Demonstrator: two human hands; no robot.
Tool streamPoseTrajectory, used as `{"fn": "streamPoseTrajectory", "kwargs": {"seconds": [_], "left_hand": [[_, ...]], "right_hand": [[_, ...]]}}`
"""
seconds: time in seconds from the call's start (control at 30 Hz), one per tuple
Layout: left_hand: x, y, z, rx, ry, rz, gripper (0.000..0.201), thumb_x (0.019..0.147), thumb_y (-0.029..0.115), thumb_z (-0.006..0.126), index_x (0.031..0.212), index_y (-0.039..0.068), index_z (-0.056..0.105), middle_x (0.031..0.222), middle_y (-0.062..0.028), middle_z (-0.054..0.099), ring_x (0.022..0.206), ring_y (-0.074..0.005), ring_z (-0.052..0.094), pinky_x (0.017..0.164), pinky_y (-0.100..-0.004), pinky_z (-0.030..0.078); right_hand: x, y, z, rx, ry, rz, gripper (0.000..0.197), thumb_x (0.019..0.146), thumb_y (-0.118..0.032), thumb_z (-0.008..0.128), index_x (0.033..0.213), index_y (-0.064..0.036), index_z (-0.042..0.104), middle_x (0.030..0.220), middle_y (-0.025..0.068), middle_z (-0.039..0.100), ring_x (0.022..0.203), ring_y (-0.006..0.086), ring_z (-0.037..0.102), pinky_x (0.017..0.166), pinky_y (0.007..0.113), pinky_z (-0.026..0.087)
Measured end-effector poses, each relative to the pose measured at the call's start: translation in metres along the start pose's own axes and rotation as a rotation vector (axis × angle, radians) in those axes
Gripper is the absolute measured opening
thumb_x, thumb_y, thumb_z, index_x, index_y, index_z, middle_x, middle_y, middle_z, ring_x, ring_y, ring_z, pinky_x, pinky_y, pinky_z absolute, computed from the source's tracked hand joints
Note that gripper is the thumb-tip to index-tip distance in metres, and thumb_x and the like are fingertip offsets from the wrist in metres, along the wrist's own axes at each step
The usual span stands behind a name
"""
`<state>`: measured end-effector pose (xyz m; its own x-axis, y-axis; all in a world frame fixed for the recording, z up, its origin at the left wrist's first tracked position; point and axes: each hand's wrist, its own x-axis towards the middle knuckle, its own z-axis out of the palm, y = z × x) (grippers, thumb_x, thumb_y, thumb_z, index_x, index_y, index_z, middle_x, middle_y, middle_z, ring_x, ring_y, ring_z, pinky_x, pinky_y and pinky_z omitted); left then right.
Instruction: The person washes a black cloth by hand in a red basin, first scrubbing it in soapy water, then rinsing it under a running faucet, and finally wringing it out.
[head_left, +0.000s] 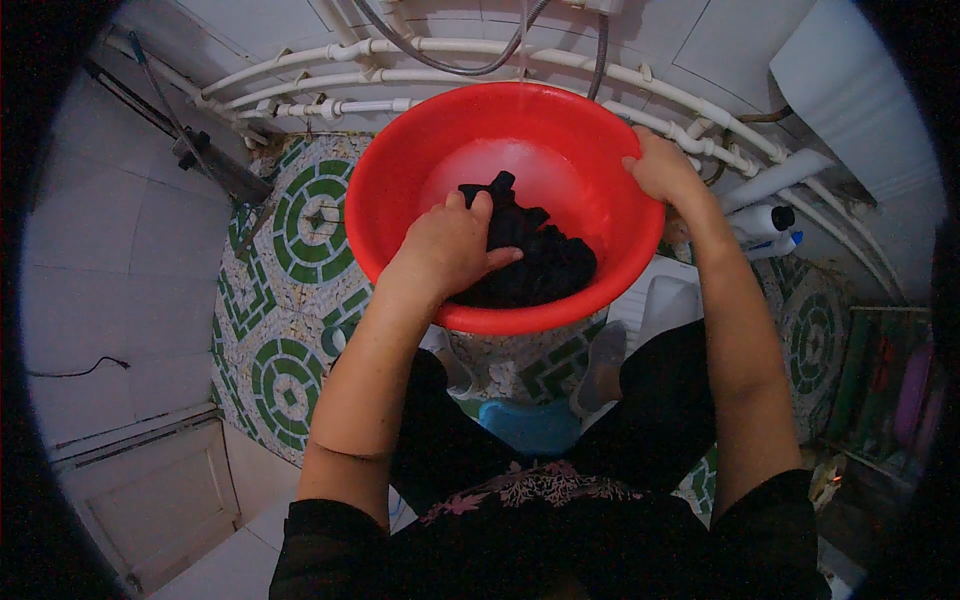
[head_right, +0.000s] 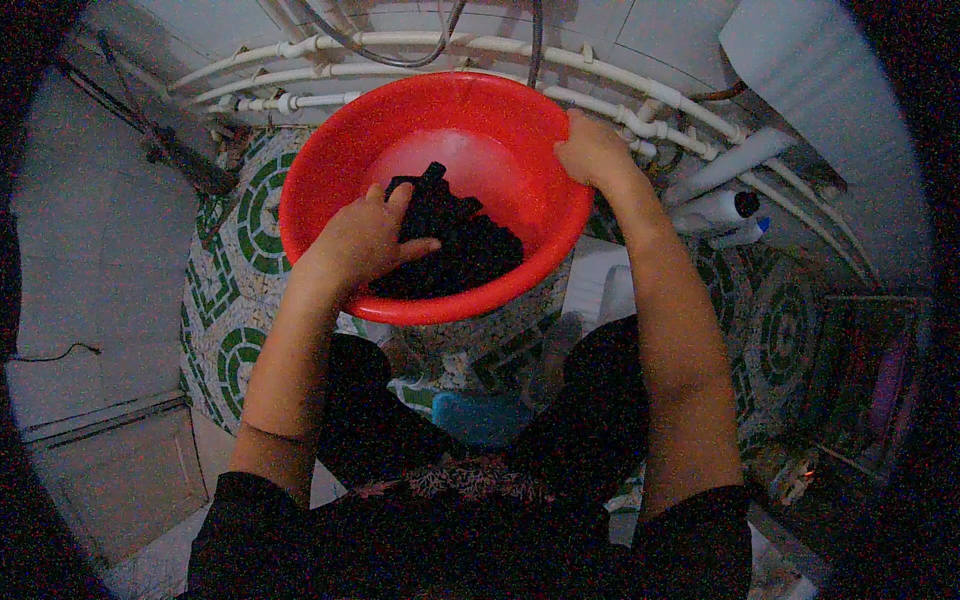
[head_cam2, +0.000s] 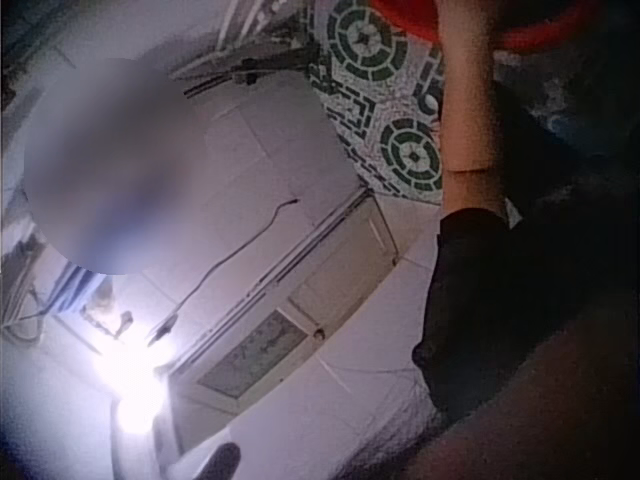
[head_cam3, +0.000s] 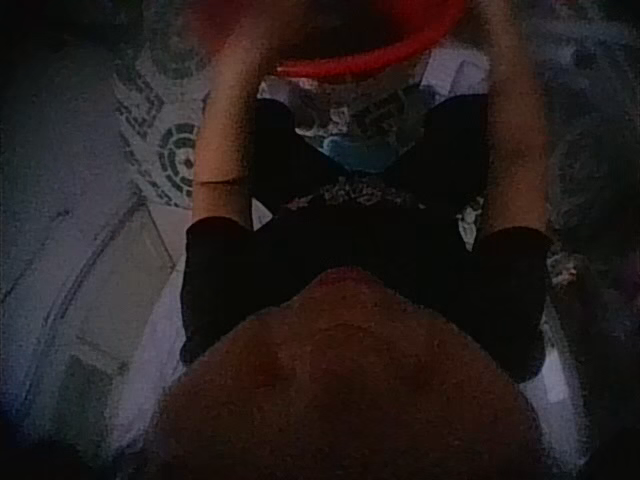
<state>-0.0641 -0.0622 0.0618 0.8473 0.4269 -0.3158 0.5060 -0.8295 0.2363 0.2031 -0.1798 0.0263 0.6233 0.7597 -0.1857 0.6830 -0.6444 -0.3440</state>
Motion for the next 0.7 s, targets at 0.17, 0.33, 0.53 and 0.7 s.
{"fn": "streamPoseTrajectory", "kwargs": {"seconds": [0.17, 0.33, 0.53, 0.7], "left_hand": [[-0.0001, 0.0001, 0.0016, 0.010, 0.034, 0.005, 0.068, 0.075, 0.048, 0.064, 0.119, 0.000, 0.045, 0.104, -0.0255, 0.053, 0.089, -0.0393, 0.059, 0.074, -0.0440, 0.050], [0.0004, -0.0012, 0.0014, 0.002, 0.005, 0.013, 0.071, 0.077, 0.051, 0.061, 0.122, 0.000, 0.041, 0.111, -0.0284, 0.050, 0.091, -0.0424, 0.058, 0.077, -0.0461, 0.049], [0.0015, -0.0010, -0.0002, 0.001, -0.033, 0.003, 0.073, 0.078, 0.052, 0.059, 0.125, 0.000, 0.038, 0.115, -0.0295, 0.048, 0.092, -0.0442, 0.057, 0.078, -0.0476, 0.049], [0.0003, 0.0002, -0.0024, -0.008, -0.037, 0.002, 0.073, 0.078, 0.052, 0.059, 0.124, 0.001, 0.039, 0.114, -0.0291, 0.048, 0.092, -0.0445, 0.057, 0.077, -0.0477, 0.049]], "right_hand": [[-0.0001, 0.0014, 0.0002, 0.030, 0.004, -0.010, 0.037, 0.082, -0.019, 0.056, 0.115, -0.0027, 0.049, 0.103, 0.0233, 0.060, 0.098, 0.0382, 0.056, 0.085, 0.041, 0.044], [-0.0020, -0.0006, -0.0024, 0.019, -0.003, -0.018, 0.036, 0.082, -0.019, 0.056, 0.114, -0.0023, 0.050, 0.102, 0.0238, 0.060, 0.097, 0.0387, 0.056, 0.085, 0.041, 0.044], [-0.0010, -0.0003, -0.0020, 0.014, -0.004, -0.026, 0.037, 0.083, -0.019, 0.056, 0.115, -0.0022, 0.049, 0.102, 0.0239, 0.060, 0.097, 0.0386, 0.056, 0.085, 0.042, 0.044], [0.0000, 0.0007, -0.0005, 0.021, -0.004, -0.015, 0.039, 0.082, -0.019, 0.056, 0.116, -0.0016, 0.048, 0.103, 0.0238, 0.060, 0.099, 0.0380, 0.056, 0.086, 0.041, 0.044]]}}
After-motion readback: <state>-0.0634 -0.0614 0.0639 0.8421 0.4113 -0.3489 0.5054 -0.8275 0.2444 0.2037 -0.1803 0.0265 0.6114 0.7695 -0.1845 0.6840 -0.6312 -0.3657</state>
